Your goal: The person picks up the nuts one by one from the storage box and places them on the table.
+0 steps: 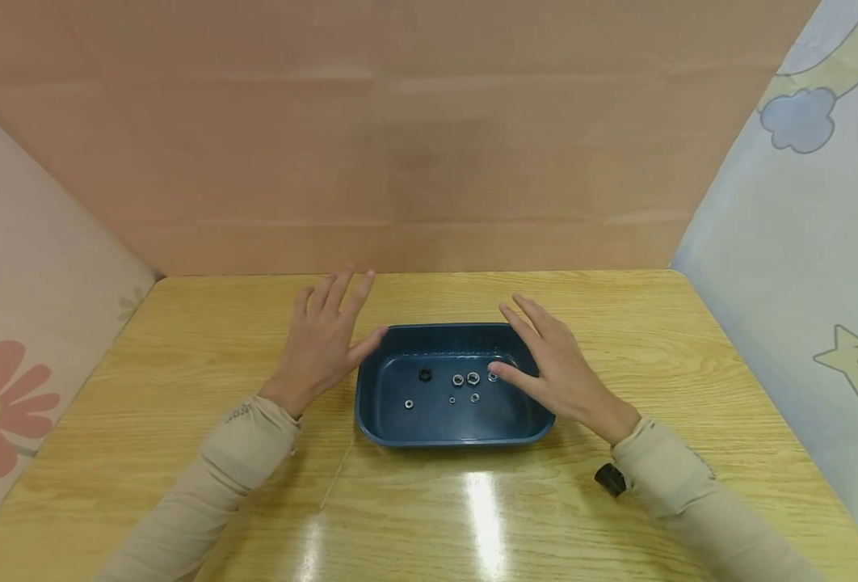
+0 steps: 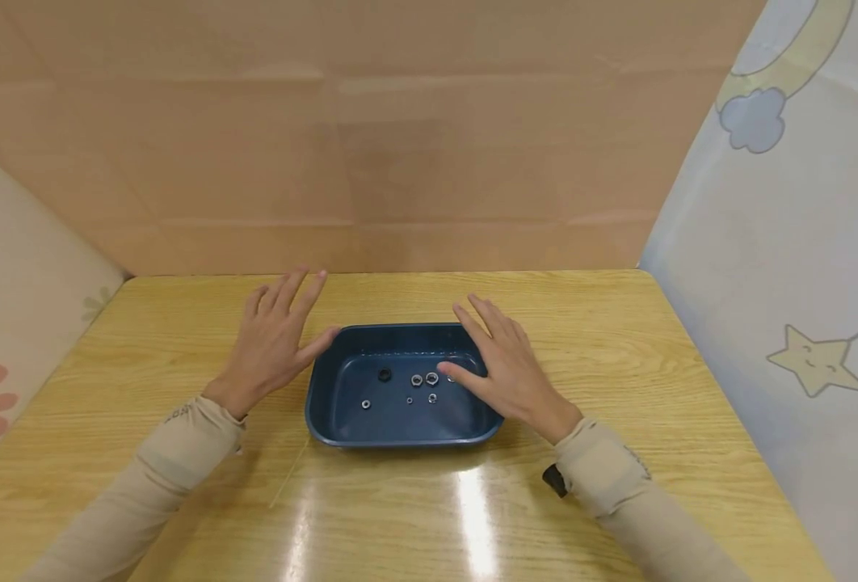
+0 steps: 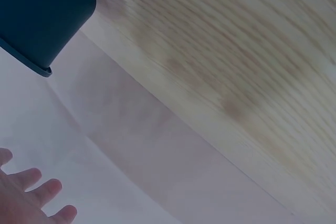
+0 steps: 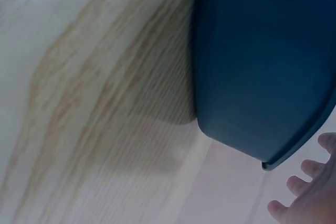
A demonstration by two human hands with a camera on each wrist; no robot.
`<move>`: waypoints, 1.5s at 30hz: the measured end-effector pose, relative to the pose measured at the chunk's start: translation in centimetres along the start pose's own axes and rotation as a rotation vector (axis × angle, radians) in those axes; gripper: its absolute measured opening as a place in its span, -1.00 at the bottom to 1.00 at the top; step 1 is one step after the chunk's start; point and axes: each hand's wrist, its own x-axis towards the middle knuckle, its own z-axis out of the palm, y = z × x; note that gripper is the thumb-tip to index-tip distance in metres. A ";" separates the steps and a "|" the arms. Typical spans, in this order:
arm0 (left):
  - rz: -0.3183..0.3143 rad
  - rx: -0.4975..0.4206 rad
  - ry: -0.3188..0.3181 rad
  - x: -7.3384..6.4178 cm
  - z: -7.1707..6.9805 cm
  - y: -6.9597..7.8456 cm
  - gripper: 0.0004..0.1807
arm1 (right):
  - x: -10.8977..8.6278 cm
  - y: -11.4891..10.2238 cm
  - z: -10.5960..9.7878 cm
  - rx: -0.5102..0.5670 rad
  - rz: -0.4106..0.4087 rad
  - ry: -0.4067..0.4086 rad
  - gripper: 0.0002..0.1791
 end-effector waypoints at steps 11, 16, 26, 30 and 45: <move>0.033 0.002 -0.003 0.2 -0.3 0.9 -0.17 | 0.0 -0.6 0.1 0.012 -0.018 -0.035 -0.08; 0.046 0.014 -0.012 0.1 -0.2 1.6 -0.17 | 0.0 -0.9 0.3 0.035 -0.019 -0.060 -0.09; 0.058 -0.017 -0.078 0.1 -0.4 3.2 -0.23 | -0.2 -0.8 1.2 0.072 -0.013 -0.090 -0.12; 0.066 -0.036 -0.095 0.2 -0.4 3.8 -0.25 | -0.3 -0.8 1.4 0.063 -0.020 -0.086 -0.14; 0.066 -0.228 -0.146 0.2 0.0 5.3 -0.42 | -0.3 -0.6 2.1 0.044 0.009 -0.074 -0.14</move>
